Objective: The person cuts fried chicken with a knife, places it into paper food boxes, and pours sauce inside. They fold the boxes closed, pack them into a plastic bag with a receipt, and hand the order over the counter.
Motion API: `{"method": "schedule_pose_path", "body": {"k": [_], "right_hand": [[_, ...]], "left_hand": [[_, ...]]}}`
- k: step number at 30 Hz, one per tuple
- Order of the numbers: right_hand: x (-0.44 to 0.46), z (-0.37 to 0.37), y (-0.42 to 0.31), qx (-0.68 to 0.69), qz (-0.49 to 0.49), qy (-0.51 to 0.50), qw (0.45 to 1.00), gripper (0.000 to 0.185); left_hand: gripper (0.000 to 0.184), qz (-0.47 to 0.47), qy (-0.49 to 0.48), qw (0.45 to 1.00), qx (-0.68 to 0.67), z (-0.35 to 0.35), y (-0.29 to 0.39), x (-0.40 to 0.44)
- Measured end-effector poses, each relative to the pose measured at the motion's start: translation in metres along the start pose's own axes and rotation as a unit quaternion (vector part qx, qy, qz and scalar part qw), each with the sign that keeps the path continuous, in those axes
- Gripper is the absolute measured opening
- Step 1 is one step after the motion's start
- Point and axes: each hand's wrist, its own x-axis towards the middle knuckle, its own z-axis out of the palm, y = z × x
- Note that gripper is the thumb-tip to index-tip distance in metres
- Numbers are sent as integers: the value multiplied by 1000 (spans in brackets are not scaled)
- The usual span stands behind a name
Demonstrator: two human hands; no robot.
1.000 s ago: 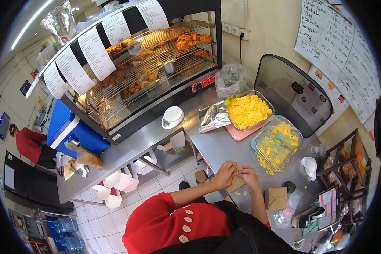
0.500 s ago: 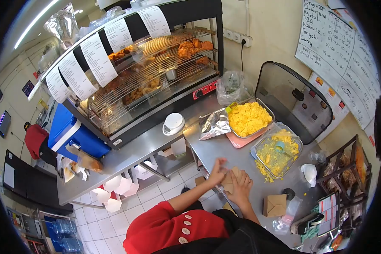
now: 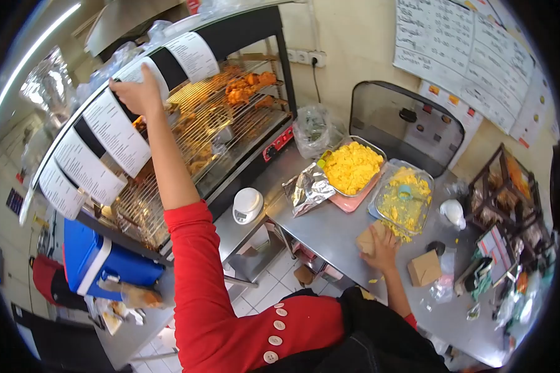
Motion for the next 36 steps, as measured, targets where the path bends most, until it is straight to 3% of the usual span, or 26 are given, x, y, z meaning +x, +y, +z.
{"method": "schedule_pose_path", "body": {"k": [1,4,7,9,10,11,12,14,16,18,19,23,26,29,33,35,36], "right_hand": [[-1,-4,-3,3,7,-15,1000,99],[-13,-3,-13,20,33,68,997,90],[-34,12,-17,49,-27,262,963,60],[-59,43,-13,120,-24,380,917,27],[-75,48,-18,144,5,389,910,18],[-94,45,-27,168,33,396,902,9],[-115,49,-34,186,75,373,906,9],[-154,65,-44,239,131,348,897,23],[-183,84,-47,280,194,305,889,35],[-207,101,-42,289,291,220,885,42],[-214,114,-39,291,296,231,880,43],[-211,119,-42,277,281,223,892,45],[-201,97,-52,251,252,197,914,44],[-205,100,-47,237,248,191,920,42],[-220,117,-29,168,232,138,948,30],[-231,135,-12,275,209,60,937,17],[-241,144,-14,225,201,69,951,17]], "left_hand": [[79,-11,-2,999,-52,0,-2,-2],[56,0,30,973,-230,-5,-7,-30],[51,102,33,946,-305,-31,-17,-99],[45,101,-24,941,-321,-46,-35,-167],[34,135,-49,950,-277,-55,-40,-206],[22,76,-125,951,-271,-61,-50,-254],[16,6,-230,907,-353,-74,-49,-292],[22,28,-423,826,-371,-97,-68,-362],[31,-107,-540,729,-406,-120,-74,-426],[39,-76,-627,671,-388,-132,-74,-461],[41,-101,-668,601,-428,-133,-68,-471],[53,16,-774,472,-422,-125,-42,-481],[62,159,-777,503,-344,-95,-78,-551],[69,144,-804,504,-281,-91,-79,-557],[63,-14,-803,507,-313,-99,-77,-561],[58,-16,-766,532,-361,-92,-89,-582],[57,-16,-756,546,-360,-91,-95,-589]]}}
